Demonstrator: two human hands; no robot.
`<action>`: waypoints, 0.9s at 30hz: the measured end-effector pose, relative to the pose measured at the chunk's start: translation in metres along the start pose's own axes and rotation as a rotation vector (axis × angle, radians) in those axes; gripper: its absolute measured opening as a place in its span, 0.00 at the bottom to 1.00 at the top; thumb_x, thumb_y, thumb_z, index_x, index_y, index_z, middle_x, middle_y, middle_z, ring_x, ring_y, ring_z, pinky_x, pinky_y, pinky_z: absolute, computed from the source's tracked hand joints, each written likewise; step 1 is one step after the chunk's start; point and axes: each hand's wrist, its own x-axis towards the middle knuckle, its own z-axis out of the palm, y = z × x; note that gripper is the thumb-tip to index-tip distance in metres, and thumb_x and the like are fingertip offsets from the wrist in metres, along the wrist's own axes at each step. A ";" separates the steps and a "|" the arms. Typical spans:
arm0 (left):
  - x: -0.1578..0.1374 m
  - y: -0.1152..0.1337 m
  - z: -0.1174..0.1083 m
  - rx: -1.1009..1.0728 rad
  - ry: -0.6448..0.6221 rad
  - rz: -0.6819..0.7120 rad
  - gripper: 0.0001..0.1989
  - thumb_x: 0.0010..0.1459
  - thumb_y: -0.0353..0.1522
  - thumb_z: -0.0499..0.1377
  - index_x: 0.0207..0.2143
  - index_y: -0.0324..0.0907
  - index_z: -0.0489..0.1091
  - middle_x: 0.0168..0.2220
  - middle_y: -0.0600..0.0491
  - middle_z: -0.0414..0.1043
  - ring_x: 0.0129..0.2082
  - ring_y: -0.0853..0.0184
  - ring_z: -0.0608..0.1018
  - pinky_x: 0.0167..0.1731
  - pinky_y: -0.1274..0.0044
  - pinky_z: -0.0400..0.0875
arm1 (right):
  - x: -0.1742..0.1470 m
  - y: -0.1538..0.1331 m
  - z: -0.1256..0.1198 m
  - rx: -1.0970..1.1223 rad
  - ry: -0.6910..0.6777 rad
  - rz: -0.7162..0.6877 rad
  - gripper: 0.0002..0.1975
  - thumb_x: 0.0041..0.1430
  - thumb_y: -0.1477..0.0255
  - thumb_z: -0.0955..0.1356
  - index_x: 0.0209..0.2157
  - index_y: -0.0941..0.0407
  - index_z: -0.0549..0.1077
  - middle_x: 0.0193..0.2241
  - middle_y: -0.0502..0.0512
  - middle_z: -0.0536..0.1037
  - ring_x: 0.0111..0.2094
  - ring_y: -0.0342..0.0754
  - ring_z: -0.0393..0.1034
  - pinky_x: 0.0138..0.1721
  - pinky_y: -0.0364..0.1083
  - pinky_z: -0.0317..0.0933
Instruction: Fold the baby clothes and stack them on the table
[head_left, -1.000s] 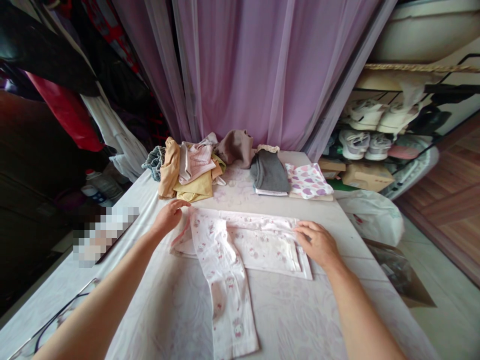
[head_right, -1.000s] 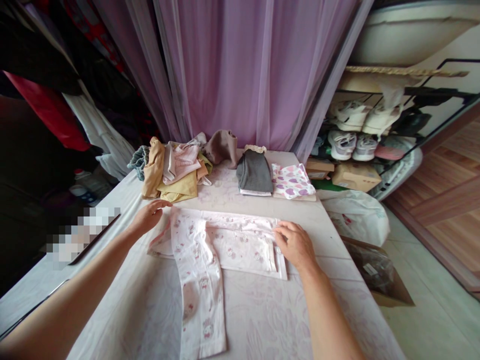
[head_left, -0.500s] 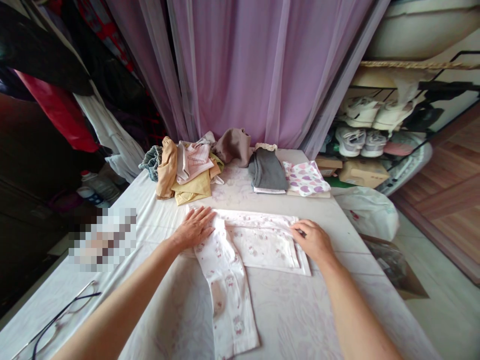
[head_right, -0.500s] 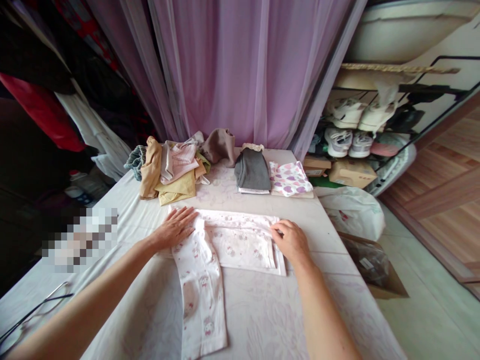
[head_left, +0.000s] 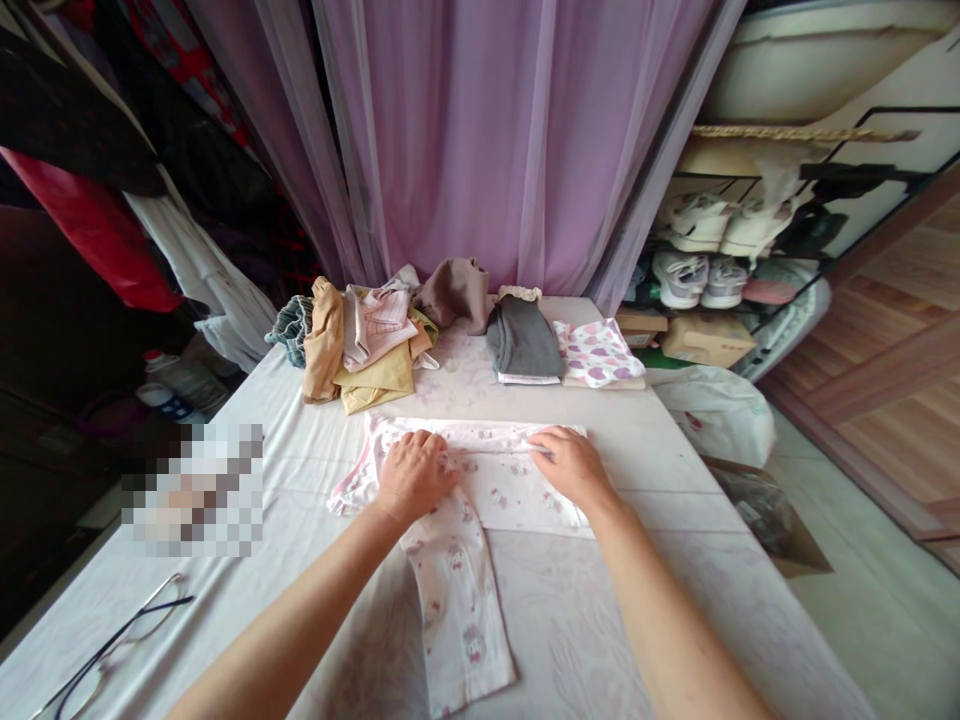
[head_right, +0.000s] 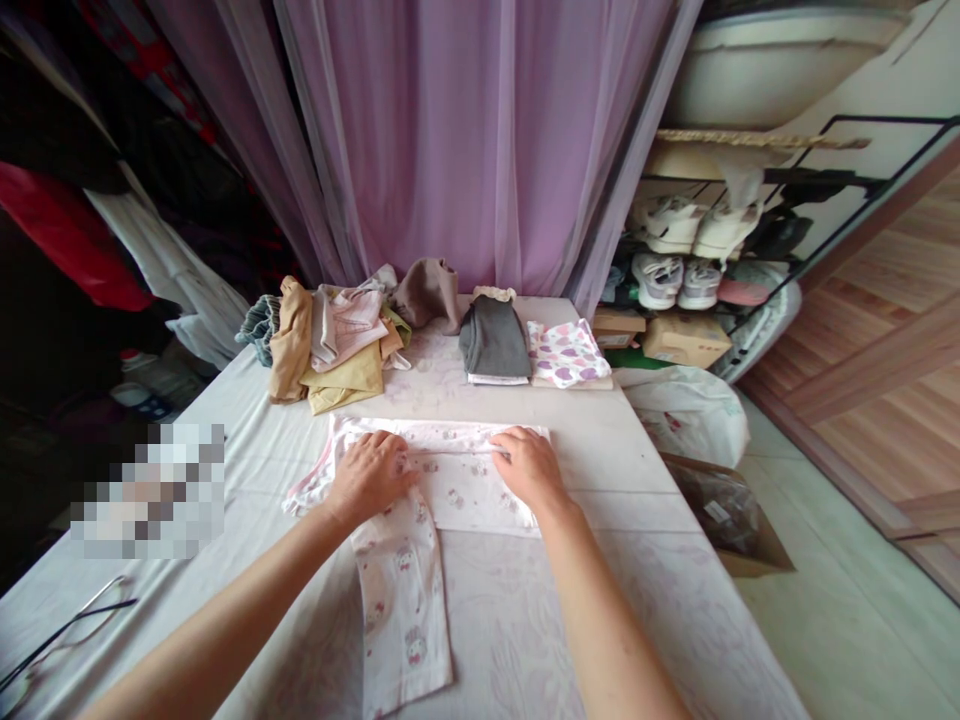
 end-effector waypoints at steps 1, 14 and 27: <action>0.001 0.002 0.001 0.009 -0.016 -0.013 0.10 0.56 0.35 0.60 0.41 0.42 0.72 0.43 0.46 0.74 0.46 0.55 0.74 0.47 0.65 0.67 | 0.002 -0.001 0.001 -0.010 -0.020 0.003 0.11 0.57 0.73 0.66 0.37 0.50 0.80 0.41 0.53 0.81 0.43 0.49 0.72 0.47 0.47 0.62; 0.018 -0.020 -0.015 -0.148 -0.196 0.032 0.10 0.60 0.34 0.53 0.36 0.45 0.75 0.34 0.52 0.79 0.35 0.63 0.79 0.36 0.74 0.69 | -0.004 0.002 -0.005 0.017 -0.019 -0.062 0.12 0.61 0.71 0.64 0.32 0.51 0.80 0.37 0.53 0.81 0.39 0.47 0.73 0.44 0.45 0.63; 0.044 -0.064 0.029 -0.016 -0.143 0.250 0.24 0.69 0.40 0.43 0.64 0.48 0.61 0.66 0.51 0.59 0.67 0.58 0.59 0.64 0.57 0.51 | 0.022 -0.074 0.036 -0.114 -0.283 -0.186 0.28 0.69 0.59 0.54 0.65 0.55 0.59 0.67 0.58 0.56 0.68 0.52 0.48 0.66 0.58 0.43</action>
